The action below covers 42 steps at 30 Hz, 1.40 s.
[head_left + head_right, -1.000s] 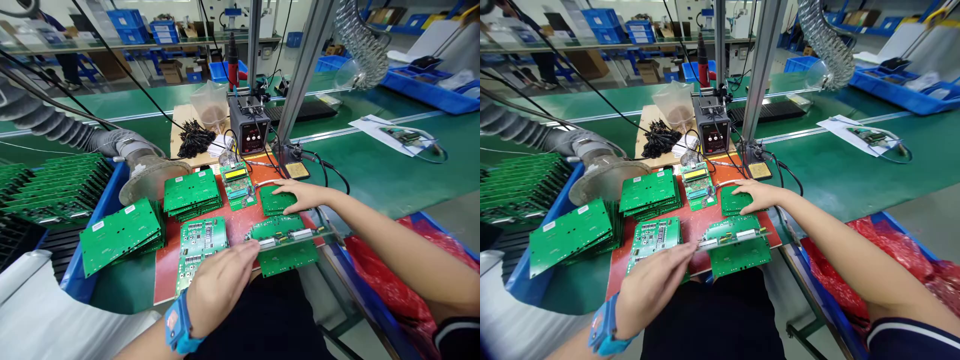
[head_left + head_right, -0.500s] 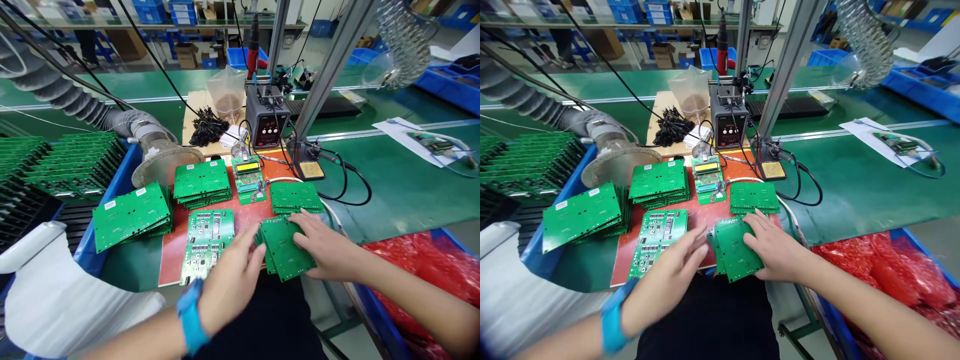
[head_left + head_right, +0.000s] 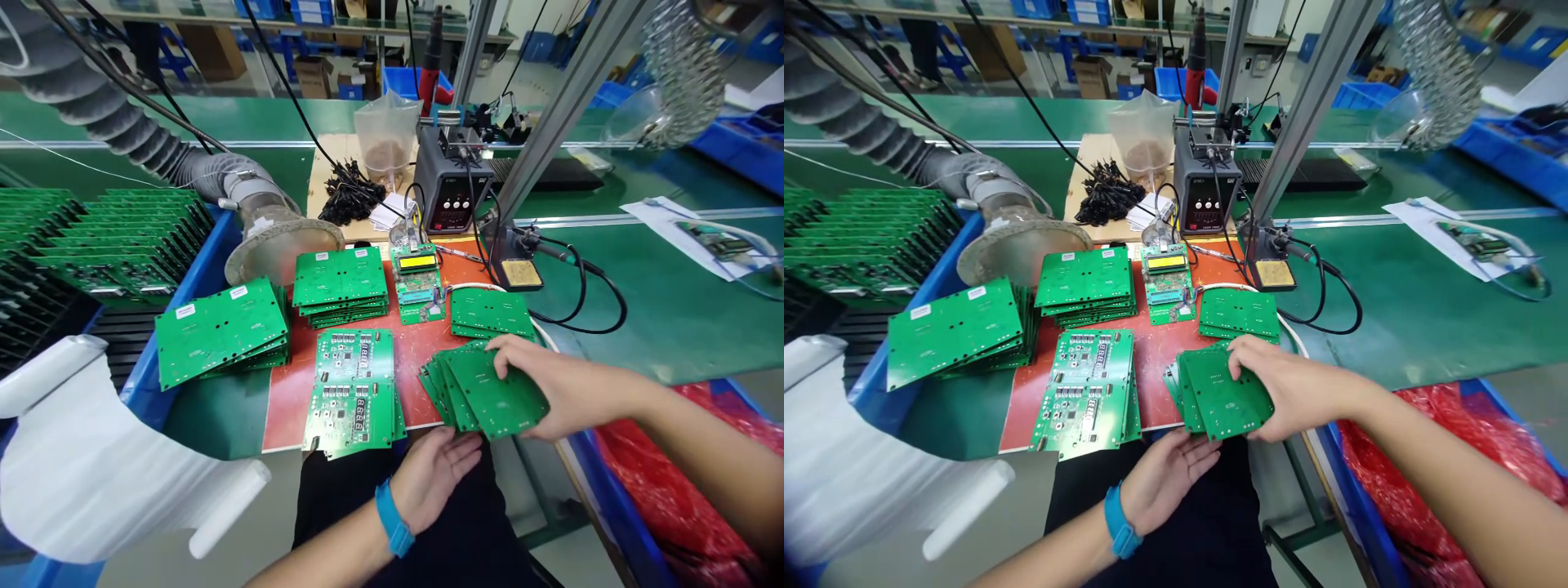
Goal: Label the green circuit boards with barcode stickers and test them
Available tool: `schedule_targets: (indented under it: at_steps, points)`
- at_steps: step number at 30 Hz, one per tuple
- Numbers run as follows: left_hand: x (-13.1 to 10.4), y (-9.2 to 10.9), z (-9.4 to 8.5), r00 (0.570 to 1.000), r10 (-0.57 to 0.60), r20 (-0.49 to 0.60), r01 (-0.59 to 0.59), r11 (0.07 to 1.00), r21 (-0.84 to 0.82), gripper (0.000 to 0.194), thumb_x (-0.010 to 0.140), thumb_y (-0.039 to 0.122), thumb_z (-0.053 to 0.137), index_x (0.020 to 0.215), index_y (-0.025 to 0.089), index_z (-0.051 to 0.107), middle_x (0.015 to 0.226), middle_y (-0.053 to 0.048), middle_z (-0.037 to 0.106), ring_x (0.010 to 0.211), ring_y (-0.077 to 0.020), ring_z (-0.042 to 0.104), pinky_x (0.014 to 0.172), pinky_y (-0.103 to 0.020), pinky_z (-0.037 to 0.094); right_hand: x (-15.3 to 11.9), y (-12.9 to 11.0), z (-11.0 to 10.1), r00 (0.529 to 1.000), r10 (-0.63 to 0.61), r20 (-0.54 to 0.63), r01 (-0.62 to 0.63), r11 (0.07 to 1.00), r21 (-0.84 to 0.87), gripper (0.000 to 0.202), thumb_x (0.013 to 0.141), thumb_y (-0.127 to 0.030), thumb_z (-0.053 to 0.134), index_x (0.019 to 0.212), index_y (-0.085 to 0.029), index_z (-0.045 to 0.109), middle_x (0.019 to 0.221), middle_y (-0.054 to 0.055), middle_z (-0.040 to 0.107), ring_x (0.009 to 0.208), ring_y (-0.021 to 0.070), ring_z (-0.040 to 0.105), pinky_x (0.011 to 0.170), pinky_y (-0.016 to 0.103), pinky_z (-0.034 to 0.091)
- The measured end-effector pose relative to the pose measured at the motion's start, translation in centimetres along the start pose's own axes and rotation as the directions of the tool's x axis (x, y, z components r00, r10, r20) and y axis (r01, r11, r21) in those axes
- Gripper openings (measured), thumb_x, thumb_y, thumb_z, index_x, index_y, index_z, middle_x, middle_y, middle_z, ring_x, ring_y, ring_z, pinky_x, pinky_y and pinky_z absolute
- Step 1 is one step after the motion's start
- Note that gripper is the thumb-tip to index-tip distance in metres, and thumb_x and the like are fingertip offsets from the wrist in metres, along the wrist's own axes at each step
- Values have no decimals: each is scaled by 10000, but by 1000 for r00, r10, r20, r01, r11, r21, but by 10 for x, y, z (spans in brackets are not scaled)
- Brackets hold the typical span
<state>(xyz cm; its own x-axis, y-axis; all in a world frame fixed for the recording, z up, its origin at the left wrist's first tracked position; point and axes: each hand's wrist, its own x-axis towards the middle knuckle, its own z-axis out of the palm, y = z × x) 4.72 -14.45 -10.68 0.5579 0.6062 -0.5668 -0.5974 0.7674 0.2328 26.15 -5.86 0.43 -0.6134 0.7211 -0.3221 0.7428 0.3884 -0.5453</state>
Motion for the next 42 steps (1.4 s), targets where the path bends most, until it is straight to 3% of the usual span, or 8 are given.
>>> schedule_targets:
  at_steps: [4,6,9,17,23,31,37,42]
  points:
    - [1,-5,-1,999,47,-21,-47,999,25,283,735,342,733,890,118,661,930,-95,705,893,-203,666,965,-406,425,-8,-10,31,983,-61,-172,27,981,-193,434,549,-211,667,917,-222,435,1184,136,429,1267,338,351,1057,537,254]
    - [2,-6,-3,998,62,-27,-60,997,55,301,733,369,736,883,118,667,907,-91,706,865,-201,668,926,-395,443,-11,-11,36,975,-55,-215,5,974,-226,422,535,-169,635,896,-218,421,1155,139,426,1249,338,362,1050,538,265]
    - [-1,-4,-9,997,71,-21,-68,991,113,348,709,405,750,875,110,672,894,-92,707,837,-204,669,875,-380,461,-13,-15,39,979,-30,-202,-15,976,-215,416,539,-186,628,900,-216,423,1171,152,419,1214,341,386,961,499,381]
    - [-22,4,-30,996,31,88,-45,985,165,225,778,306,658,903,118,667,901,-88,705,934,-231,650,915,-407,440,-16,-49,64,977,5,-214,-60,967,-249,393,503,-191,628,857,-195,460,1227,191,442,1235,401,354,1006,572,305]
    - [-14,7,-36,992,16,122,-34,989,141,261,758,326,514,916,159,637,1072,-83,678,1043,-245,612,962,-440,419,-24,-52,50,981,126,-149,-126,992,12,480,547,-261,646,962,-233,405,1302,179,413,1291,352,360,913,458,450]
    - [-14,2,-32,983,-8,182,-26,983,179,609,800,635,486,1200,181,561,1243,-113,603,1139,-269,559,939,-424,436,-19,-49,64,979,46,-197,-85,976,-198,535,533,-259,658,1033,-185,480,1246,198,440,1262,382,369,957,515,405]
    - [-14,-4,-31,983,32,182,-40,998,42,412,820,474,588,1097,172,631,1122,-96,665,1062,-255,597,945,-422,426,-17,-50,54,994,45,-104,-68,970,-234,588,522,-243,650,1088,-185,501,1271,190,439,1282,381,346,999,529,358]
    - [-17,2,-24,974,42,221,-51,998,32,396,782,427,658,1083,171,643,1037,-85,689,959,-230,634,912,-404,443,-16,-53,36,997,74,-13,-75,990,-118,589,533,-261,655,1094,-197,485,1226,152,488,1233,338,422,987,455,403]
